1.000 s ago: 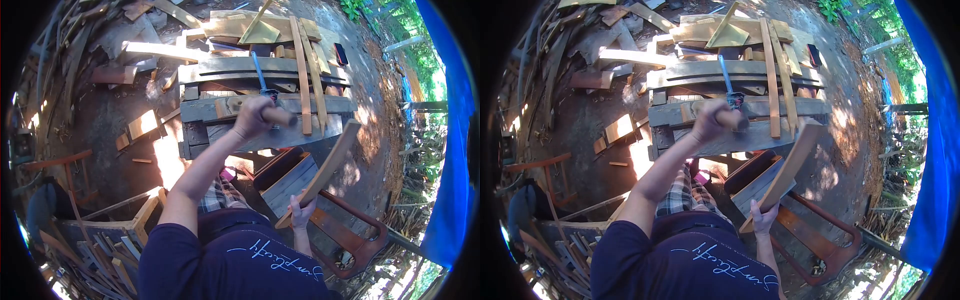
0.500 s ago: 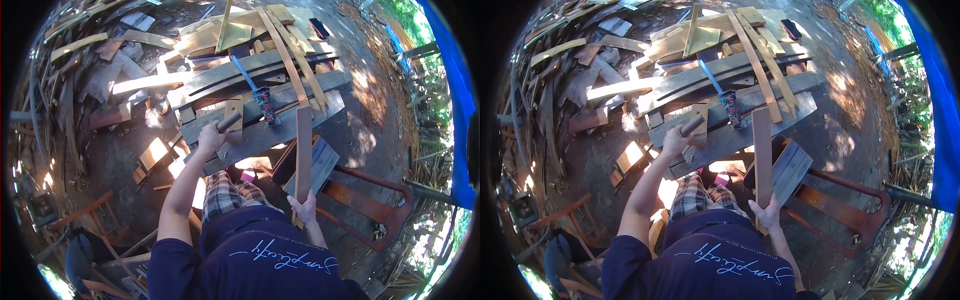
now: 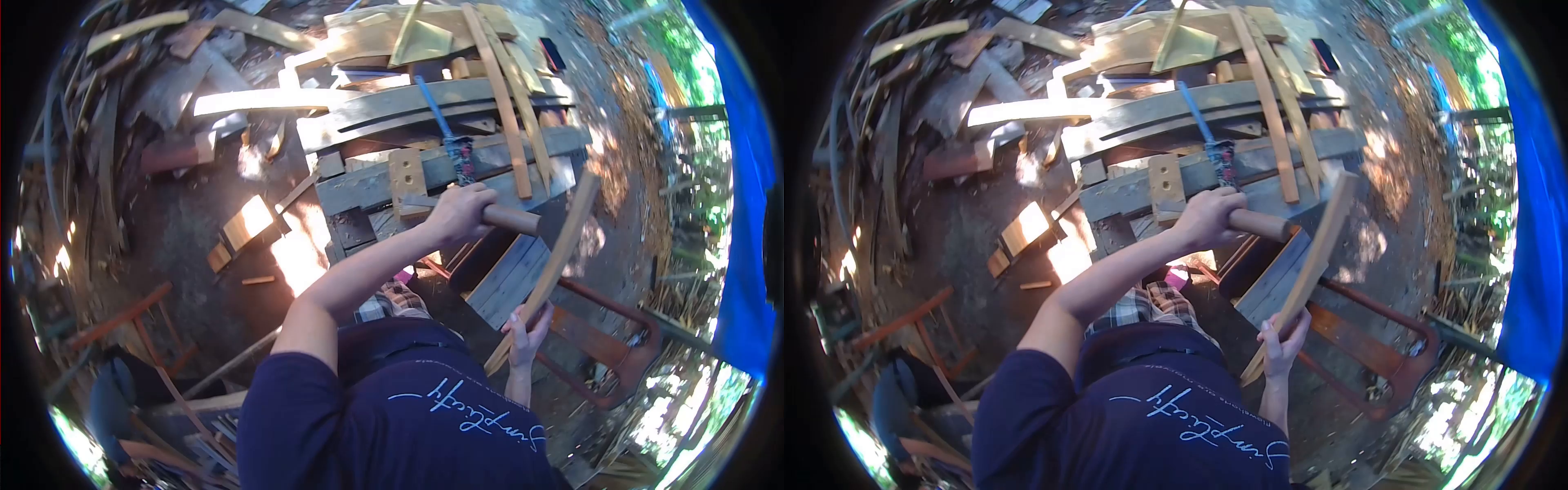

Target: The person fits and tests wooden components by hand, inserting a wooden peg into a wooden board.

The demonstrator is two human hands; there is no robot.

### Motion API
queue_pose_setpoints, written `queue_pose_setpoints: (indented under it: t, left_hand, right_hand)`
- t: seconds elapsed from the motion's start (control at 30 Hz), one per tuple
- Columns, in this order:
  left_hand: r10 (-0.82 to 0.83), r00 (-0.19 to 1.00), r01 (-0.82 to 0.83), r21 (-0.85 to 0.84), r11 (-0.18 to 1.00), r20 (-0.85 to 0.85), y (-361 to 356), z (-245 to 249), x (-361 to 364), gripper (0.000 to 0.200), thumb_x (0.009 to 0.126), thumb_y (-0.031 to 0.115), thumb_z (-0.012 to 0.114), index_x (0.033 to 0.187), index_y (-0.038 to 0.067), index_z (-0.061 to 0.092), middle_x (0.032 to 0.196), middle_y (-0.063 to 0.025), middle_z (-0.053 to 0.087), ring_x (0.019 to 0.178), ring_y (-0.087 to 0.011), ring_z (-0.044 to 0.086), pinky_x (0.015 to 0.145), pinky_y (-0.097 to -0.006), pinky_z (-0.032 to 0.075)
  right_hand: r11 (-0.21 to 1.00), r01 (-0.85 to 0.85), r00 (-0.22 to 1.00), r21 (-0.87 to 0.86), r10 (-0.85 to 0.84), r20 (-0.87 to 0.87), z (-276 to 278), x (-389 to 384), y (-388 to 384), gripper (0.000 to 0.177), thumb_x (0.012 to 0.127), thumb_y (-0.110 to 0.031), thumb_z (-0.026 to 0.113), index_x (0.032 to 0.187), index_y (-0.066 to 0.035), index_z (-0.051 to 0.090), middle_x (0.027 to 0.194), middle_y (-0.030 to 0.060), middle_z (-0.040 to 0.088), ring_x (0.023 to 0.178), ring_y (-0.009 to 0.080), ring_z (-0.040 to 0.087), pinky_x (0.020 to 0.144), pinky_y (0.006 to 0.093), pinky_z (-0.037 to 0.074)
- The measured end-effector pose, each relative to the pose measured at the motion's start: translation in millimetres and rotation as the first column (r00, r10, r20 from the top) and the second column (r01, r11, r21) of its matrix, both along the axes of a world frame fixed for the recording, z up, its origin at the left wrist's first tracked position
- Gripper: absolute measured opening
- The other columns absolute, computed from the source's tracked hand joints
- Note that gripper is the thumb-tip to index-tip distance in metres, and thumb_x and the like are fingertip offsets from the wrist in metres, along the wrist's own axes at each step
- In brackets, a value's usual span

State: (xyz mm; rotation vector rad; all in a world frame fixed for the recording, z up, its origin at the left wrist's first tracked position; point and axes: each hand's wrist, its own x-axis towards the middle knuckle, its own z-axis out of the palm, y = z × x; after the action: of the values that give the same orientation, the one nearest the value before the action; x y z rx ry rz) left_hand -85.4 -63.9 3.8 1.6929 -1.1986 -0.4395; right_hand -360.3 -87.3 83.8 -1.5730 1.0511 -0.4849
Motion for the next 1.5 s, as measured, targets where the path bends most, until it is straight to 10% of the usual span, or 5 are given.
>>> queue_pose_setpoints:
  t: [0.37, 0.53, 0.6, 0.93, 1.5]
  left_hand:
    - [0.073, 0.924, -0.146, -0.171, 0.974, -0.375, 96, 73, 42, 0.018, 0.074, 0.013, 0.078, 0.089, 0.007, 0.069, 0.079, -0.0068, 0.063, 0.067, -0.0161, 0.06, 0.063, -0.03, 0.047]
    - [-0.364, 0.761, -0.161, -0.699, 0.696, -0.538, 147, 160, 45, 0.027, 0.084, 0.023, 0.074, 0.105, 0.01, 0.063, 0.077, -0.0102, 0.061, 0.06, -0.0187, 0.054, 0.054, -0.0314, 0.043]
    - [-0.466, 0.816, -0.05, -0.845, 0.533, -0.342, 151, 192, 49, 0.033, 0.084, 0.023, 0.073, 0.113, 0.014, 0.061, 0.078, -0.0081, 0.061, 0.057, -0.0171, 0.055, 0.054, -0.0309, 0.045]
    - [-0.537, 0.754, 0.098, -0.743, 0.662, -0.379, 177, 225, 55, 0.03, 0.082, 0.032, 0.068, 0.076, 0.005, 0.058, 0.061, -0.0047, 0.048, 0.057, -0.0191, 0.047, 0.054, -0.0329, 0.032]
    - [-0.435, 0.816, 0.005, -0.748, 0.663, -0.38, 181, 212, 47, 0.021, 0.083, 0.018, 0.069, 0.103, 0.015, 0.063, 0.074, -0.0029, 0.053, 0.061, -0.0196, 0.049, 0.06, -0.0405, 0.041]
  right_hand:
    - [0.953, -0.248, 0.894, -0.176, 0.155, -0.42, -61, 31, -14, 0.057, 0.077, -0.022, 0.074, 0.125, -0.005, 0.049, 0.104, 0.0153, 0.064, 0.094, 0.0322, 0.065, 0.082, 0.0412, 0.051]
    - [0.952, -0.303, 0.883, -0.046, 0.262, -0.388, -146, 96, -38, 0.059, 0.076, -0.025, 0.076, 0.124, -0.003, 0.051, 0.112, 0.0201, 0.061, 0.106, 0.0368, 0.061, 0.09, 0.0403, 0.049]
    - [0.858, -0.334, 0.912, -0.39, 0.189, -0.365, -172, 129, -44, 0.063, 0.075, -0.027, 0.076, 0.125, 0.0, 0.049, 0.118, 0.022, 0.056, 0.111, 0.039, 0.055, 0.094, 0.0425, 0.046]
    - [0.689, -0.486, 0.831, -0.538, 0.171, -0.53, -198, 233, -62, 0.063, 0.078, -0.025, 0.074, 0.131, -0.005, 0.047, 0.106, 0.0161, 0.05, 0.102, 0.0352, 0.05, 0.09, 0.0458, 0.042]
    - [0.456, -0.61, 0.774, -0.648, 0.167, -0.611, -170, 217, 27, 0.062, 0.086, -0.038, 0.067, 0.142, -0.023, 0.045, 0.139, 0.0133, 0.039, 0.126, 0.0354, 0.037, 0.1, 0.0494, 0.03]
